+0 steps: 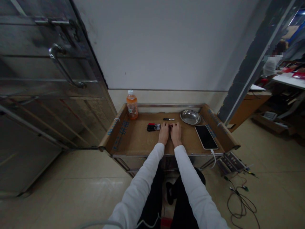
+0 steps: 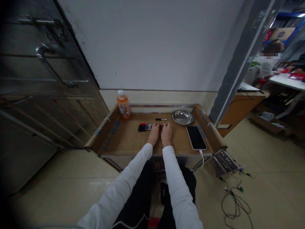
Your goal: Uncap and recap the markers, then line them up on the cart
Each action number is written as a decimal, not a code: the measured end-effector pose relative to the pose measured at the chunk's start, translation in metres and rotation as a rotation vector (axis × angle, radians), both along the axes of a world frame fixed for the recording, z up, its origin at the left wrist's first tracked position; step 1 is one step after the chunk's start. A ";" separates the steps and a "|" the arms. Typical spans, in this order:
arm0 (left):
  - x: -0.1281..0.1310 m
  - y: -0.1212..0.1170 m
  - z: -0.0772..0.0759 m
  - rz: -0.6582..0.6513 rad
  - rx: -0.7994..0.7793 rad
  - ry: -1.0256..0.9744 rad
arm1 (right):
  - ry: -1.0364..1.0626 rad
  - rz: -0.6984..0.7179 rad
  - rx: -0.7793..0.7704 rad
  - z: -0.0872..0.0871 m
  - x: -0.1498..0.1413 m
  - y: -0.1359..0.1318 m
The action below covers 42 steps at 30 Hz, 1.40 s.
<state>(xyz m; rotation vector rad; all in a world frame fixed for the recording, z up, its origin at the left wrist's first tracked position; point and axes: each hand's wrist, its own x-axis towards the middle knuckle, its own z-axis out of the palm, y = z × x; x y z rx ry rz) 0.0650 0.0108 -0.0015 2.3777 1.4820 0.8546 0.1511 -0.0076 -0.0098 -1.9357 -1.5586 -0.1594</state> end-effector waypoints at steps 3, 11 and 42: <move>0.001 0.002 -0.002 -0.006 0.020 -0.008 | -0.023 0.036 -0.035 0.002 0.000 -0.002; 0.004 0.004 -0.004 0.043 0.023 -0.145 | -0.008 -0.037 -0.045 0.007 -0.003 -0.008; -0.029 -0.028 0.005 -0.093 0.196 0.081 | 0.190 0.051 0.318 0.018 -0.004 -0.052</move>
